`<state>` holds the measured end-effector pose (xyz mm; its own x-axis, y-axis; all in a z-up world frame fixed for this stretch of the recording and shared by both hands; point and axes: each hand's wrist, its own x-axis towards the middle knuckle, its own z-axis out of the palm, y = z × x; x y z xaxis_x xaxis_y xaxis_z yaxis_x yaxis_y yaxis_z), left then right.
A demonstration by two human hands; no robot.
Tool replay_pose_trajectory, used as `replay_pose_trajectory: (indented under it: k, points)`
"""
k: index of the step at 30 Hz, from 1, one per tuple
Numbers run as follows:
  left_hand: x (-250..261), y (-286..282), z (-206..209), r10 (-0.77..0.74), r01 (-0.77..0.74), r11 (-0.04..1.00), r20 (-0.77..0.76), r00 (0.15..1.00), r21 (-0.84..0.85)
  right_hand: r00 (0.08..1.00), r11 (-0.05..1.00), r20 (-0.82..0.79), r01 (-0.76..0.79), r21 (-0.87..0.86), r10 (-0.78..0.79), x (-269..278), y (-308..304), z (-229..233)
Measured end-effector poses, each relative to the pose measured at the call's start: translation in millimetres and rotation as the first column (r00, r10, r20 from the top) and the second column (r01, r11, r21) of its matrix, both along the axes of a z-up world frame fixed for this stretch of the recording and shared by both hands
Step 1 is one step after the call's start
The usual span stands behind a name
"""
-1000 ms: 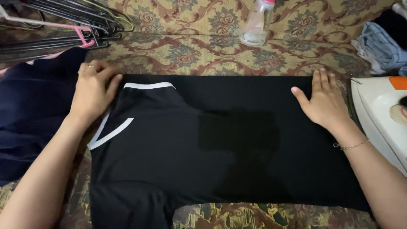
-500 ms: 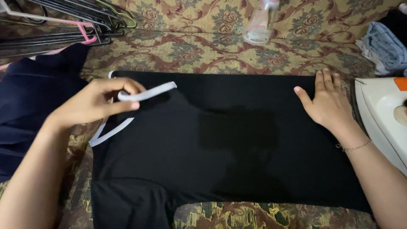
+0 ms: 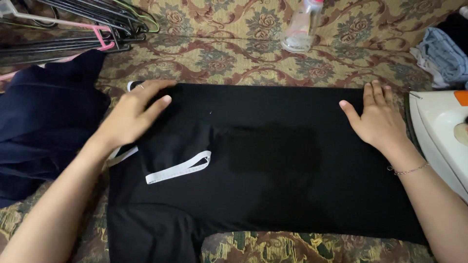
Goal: Ironing and folding a black t-shirt on a patterned sofa.
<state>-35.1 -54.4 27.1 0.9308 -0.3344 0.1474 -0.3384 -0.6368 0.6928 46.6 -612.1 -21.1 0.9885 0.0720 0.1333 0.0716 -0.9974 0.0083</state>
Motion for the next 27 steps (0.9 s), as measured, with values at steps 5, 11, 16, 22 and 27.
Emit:
replay_pose_trajectory:
  k: [5,11,16,22,27]
  points:
    - [17.6,14.8,-47.0,0.012,-0.162,0.915,0.377,0.926,0.37,1.0,1.0,-0.007,0.013,0.01,-0.013,-1.6,0.5,3.0]
    - [3.0,-10.6,-29.4,-0.026,-0.188,0.818,0.362,0.932,0.544,1.0,0.999,-0.005,-0.014,0.03,0.014,-0.5,-0.4,0.6]
    - [-24.6,-57.4,-12.0,-0.345,0.146,0.844,0.314,0.884,0.516,0.999,1.0,0.029,-0.025,0.009,0.025,-2.0,-1.6,-2.2]
    - [-21.0,-59.1,-2.7,-0.38,0.263,0.907,0.371,0.847,0.327,1.0,1.0,0.012,-0.011,-0.021,0.012,2.0,-5.1,-5.6]
    - [2.7,-62.1,-1.7,-0.198,0.106,0.964,0.395,0.897,0.243,1.0,1.0,-0.024,0.011,-0.009,-0.011,0.4,-0.7,0.3]
